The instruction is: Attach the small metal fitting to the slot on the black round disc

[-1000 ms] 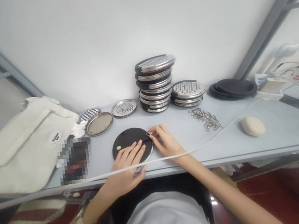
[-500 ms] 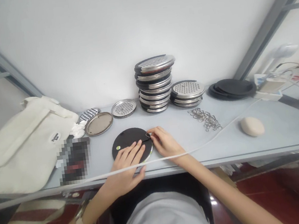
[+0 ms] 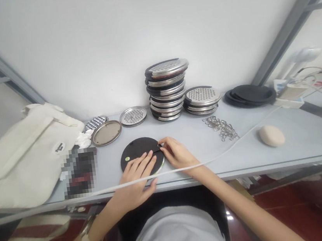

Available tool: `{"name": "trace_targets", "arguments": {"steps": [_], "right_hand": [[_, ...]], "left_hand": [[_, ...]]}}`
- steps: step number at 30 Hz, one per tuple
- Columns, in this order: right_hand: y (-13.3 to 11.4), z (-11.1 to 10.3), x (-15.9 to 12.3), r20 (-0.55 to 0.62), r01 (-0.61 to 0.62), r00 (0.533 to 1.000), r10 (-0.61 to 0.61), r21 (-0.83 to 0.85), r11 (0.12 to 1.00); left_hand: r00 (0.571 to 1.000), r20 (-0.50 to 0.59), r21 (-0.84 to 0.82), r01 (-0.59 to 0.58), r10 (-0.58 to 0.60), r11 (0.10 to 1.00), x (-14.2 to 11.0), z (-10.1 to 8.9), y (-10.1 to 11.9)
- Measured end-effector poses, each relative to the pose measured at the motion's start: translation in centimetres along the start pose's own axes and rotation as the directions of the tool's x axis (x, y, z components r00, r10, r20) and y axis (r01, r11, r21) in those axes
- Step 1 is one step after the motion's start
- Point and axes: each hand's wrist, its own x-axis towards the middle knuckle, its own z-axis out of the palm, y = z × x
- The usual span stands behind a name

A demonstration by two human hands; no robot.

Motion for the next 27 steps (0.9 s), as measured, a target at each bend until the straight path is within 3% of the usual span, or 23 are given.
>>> {"name": "trace_targets", "arguments": {"steps": [27], "right_hand": [[-0.31,-0.44,-0.10,0.062,-0.071,0.996,0.071,-0.007,0.997]], "left_hand": [[1.000,0.007,-0.006,0.008,-0.008,1.000,0.02,-0.08,0.02]]}}
